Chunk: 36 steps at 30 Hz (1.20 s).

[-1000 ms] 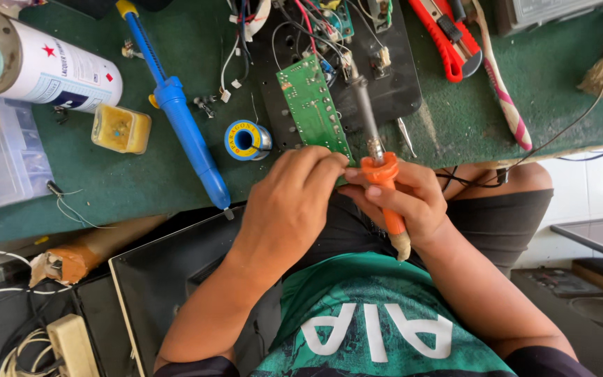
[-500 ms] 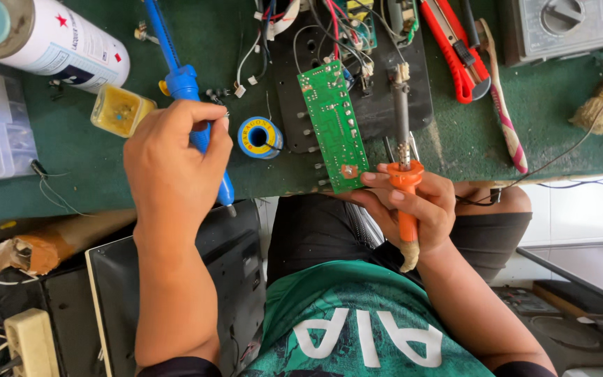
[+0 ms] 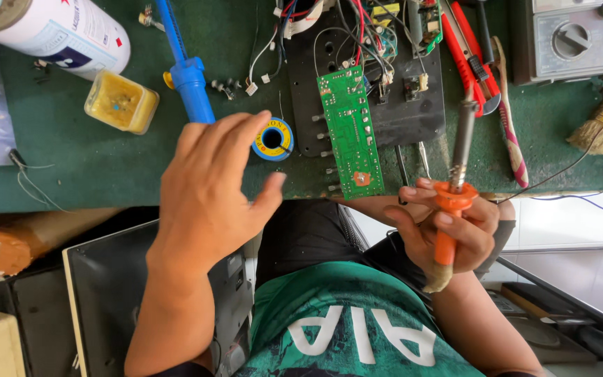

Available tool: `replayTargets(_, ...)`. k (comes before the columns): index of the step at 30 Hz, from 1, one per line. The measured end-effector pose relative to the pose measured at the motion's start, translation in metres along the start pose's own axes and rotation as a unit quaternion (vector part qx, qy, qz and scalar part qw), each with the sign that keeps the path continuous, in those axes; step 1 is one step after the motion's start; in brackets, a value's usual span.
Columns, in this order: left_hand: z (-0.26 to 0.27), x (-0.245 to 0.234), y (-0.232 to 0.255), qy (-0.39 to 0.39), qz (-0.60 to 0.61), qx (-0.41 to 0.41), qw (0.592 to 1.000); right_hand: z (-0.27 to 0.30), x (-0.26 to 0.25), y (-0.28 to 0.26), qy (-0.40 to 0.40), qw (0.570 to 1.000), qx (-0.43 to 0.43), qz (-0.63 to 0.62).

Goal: The person is soldering a green circuit board using a soldering iron and solder wire. They also use a blue desoldering pump to remove solder from the board. The task involves precise hand movements to apply heat and solder to specific points on the board.

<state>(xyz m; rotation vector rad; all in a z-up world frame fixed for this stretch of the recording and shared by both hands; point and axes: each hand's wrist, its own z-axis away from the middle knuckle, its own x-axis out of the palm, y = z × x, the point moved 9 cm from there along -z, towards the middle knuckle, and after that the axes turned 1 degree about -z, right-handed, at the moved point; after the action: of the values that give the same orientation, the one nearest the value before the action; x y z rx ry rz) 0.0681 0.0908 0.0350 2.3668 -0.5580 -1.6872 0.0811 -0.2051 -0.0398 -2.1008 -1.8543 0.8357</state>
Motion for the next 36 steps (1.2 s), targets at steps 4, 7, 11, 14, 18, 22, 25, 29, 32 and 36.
replayTargets(4,0.000,0.012,-0.005,0.018,-0.010,0.001,1.000,-0.013,-0.007,-0.008,0.024,0.998,-0.011,-0.050)
replayTargets(7,0.004,-0.002,0.000,0.052,0.052,-0.014,0.997,-0.003,-0.019,-0.008,0.042,0.999,0.011,-0.032)
replayTargets(11,0.021,-0.031,0.011,0.117,0.162,-0.065,0.978,-0.004,-0.021,-0.017,0.041,0.996,0.042,-0.067)
replayTargets(14,0.029,-0.020,0.025,0.100,0.481,-0.082,0.867,-0.011,-0.019,-0.018,0.049,0.993,0.078,-0.078)
replayTargets(18,0.046,0.037,0.071,-0.070,0.772,-0.131,0.619,-0.034,0.007,-0.037,-0.045,0.978,0.118,-0.166)
replayTargets(22,0.065,0.074,0.092,-0.160,0.820,-0.176,0.521,-0.042,0.016,-0.047,-0.096,0.959,0.084,-0.253)
replayTargets(25,0.067,0.080,0.093,-0.173,0.836,-0.176,0.491,-0.025,0.008,-0.040,-0.089,0.955,0.110,-0.262)
replayTargets(29,0.065,0.084,0.096,-0.197,0.811,-0.193,0.516,-0.026,0.012,-0.042,-0.103,0.941,0.192,-0.261)
replayTargets(32,0.047,0.074,0.083,-0.120,0.613,-0.115,0.772,-0.024,0.011,-0.032,-0.041,0.954,0.160,-0.250)
replayTargets(36,0.037,0.070,0.070,-0.051,0.570,-0.139,0.808,-0.029,-0.013,-0.030,-0.010,0.972,0.097,-0.214)
